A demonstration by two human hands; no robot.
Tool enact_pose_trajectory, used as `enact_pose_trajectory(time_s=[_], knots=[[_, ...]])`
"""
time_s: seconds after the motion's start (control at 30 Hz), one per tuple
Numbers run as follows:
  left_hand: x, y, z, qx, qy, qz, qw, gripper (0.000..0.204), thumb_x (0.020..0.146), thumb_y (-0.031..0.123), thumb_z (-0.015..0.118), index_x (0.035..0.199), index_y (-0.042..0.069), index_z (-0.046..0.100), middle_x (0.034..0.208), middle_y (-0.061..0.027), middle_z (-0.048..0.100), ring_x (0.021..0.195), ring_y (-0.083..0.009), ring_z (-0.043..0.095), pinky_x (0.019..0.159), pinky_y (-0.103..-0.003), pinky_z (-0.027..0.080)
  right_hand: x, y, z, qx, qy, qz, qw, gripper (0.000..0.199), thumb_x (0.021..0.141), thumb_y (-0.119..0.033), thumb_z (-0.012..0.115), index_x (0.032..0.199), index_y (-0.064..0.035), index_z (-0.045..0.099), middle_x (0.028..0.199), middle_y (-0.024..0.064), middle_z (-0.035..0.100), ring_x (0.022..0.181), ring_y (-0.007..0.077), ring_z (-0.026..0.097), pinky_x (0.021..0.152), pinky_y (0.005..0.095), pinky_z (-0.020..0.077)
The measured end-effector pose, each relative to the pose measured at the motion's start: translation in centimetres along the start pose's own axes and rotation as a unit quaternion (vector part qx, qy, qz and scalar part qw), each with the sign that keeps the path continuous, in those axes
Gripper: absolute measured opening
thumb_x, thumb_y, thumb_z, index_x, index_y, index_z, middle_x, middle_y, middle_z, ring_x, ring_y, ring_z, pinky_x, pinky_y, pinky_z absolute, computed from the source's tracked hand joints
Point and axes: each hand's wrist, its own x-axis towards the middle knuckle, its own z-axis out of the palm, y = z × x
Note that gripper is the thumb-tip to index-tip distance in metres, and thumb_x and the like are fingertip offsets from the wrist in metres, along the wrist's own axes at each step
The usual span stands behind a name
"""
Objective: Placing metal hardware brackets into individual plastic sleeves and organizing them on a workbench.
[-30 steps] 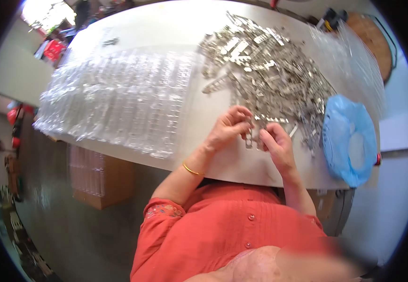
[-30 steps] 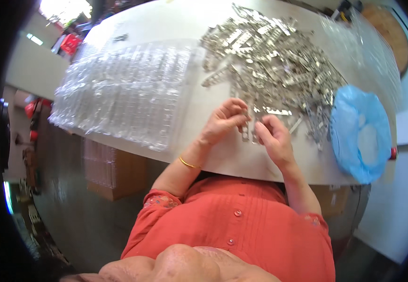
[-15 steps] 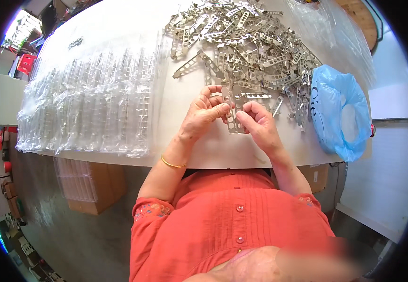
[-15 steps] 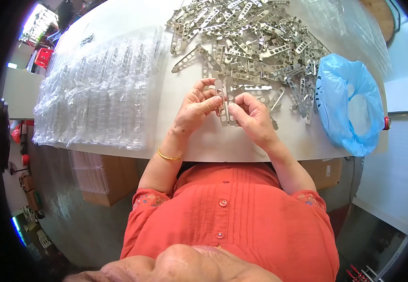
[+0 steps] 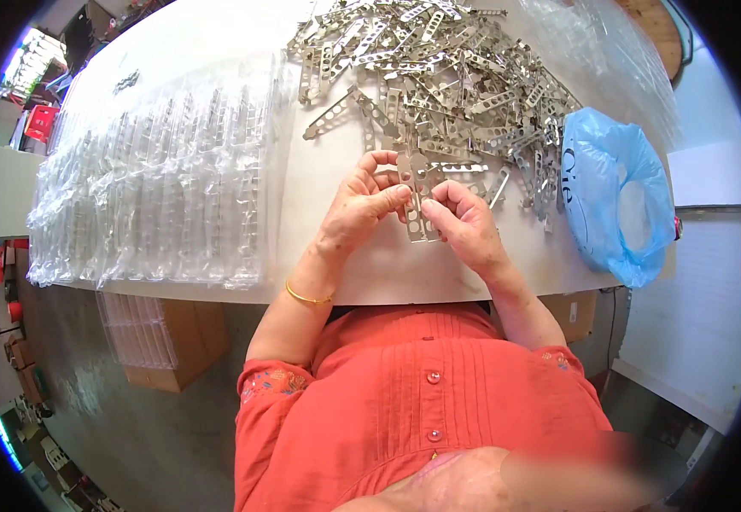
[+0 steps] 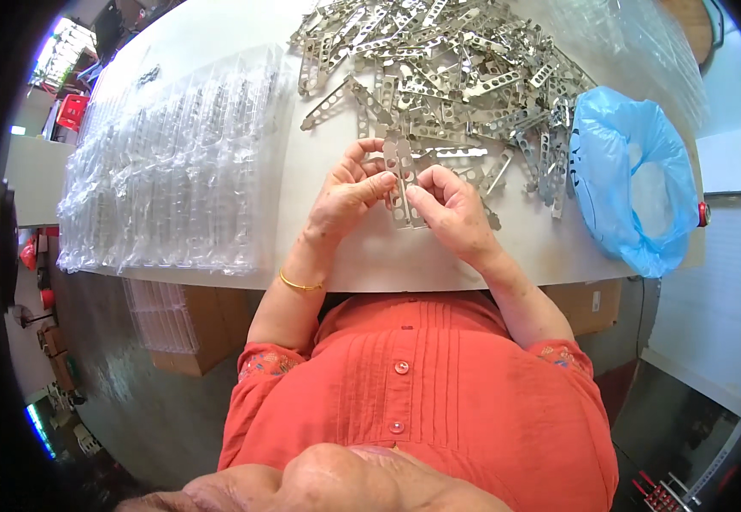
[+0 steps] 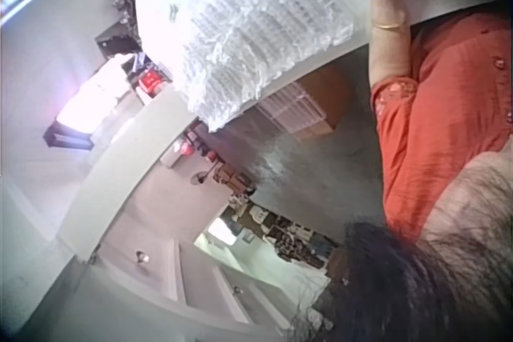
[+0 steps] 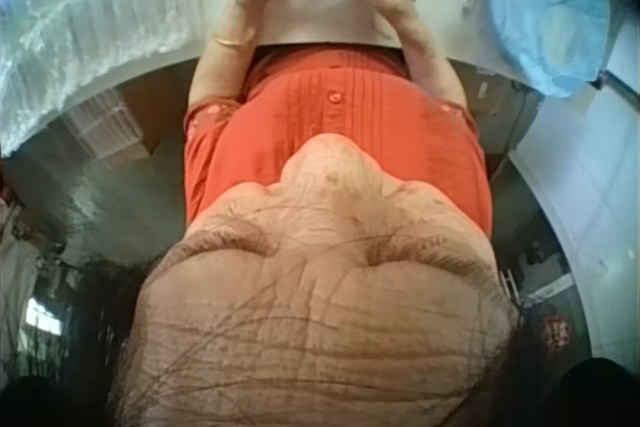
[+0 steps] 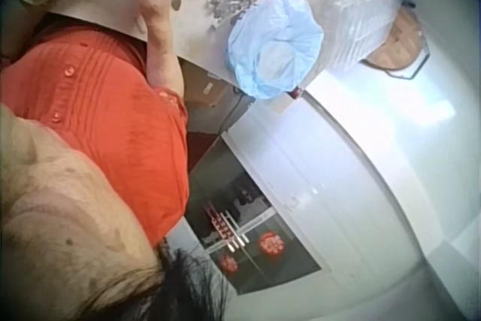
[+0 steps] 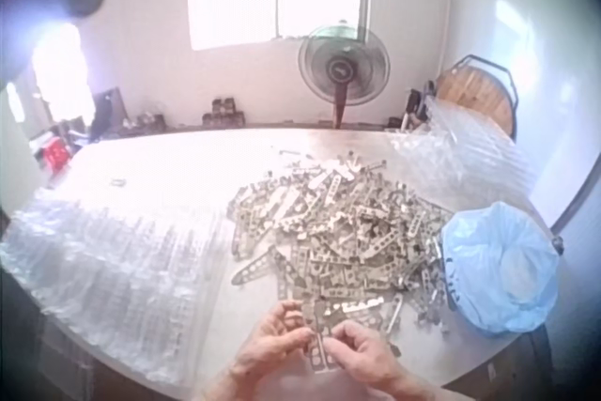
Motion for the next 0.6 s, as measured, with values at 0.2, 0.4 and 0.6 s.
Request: enact_pose_trajectory(time_s=[0.2,0.4,0.6], knots=[[0.11,-0.04,-0.25,-0.004,-0.007,0.006,1.0,0.05,0.092,0.002,0.066,0.134,0.001,0.04,0.107,-0.0135,0.066,0.085,-0.0158,0.064,0.071,-0.029,0.053,0.02,-0.13,0.25,0.004,-0.001,0.0,1.0,0.01,0.097,-0.014,0.062,0.092,-0.0058,0.059,0.072,-0.0077,0.053,0.062,-0.0004,0.043,0.054,0.0189,0.0333],[0.16,-0.11,-0.44,0.003,0.0,0.0,1.0,0.05,0.092,0.002,0.066,0.134,0.002,0.04,0.107,-0.0132,0.067,0.086,-0.0154,0.065,0.072,-0.029,0.053,0.13,-0.11,0.24,-0.004,-0.001,0.005,1.0,0.01,0.097,-0.014,0.062,0.092,-0.0059,0.059,0.072,-0.0075,0.053,0.062,-0.0002,0.042,0.054,0.0191,0.0329],[0.0,-0.06,-0.14,-0.001,0.002,-0.003,1.0,0.051,0.092,0.002,0.067,0.135,0.002,0.04,0.107,-0.013,0.067,0.087,-0.0147,0.065,0.073,-0.029,0.054,-0.02,0.0,0.12,0.001,-0.002,0.004,1.0,0.01,0.097,-0.014,0.062,0.092,-0.0059,0.059,0.073,-0.0073,0.054,0.062,-0.0002,0.043,0.054,0.0194,0.0332]])
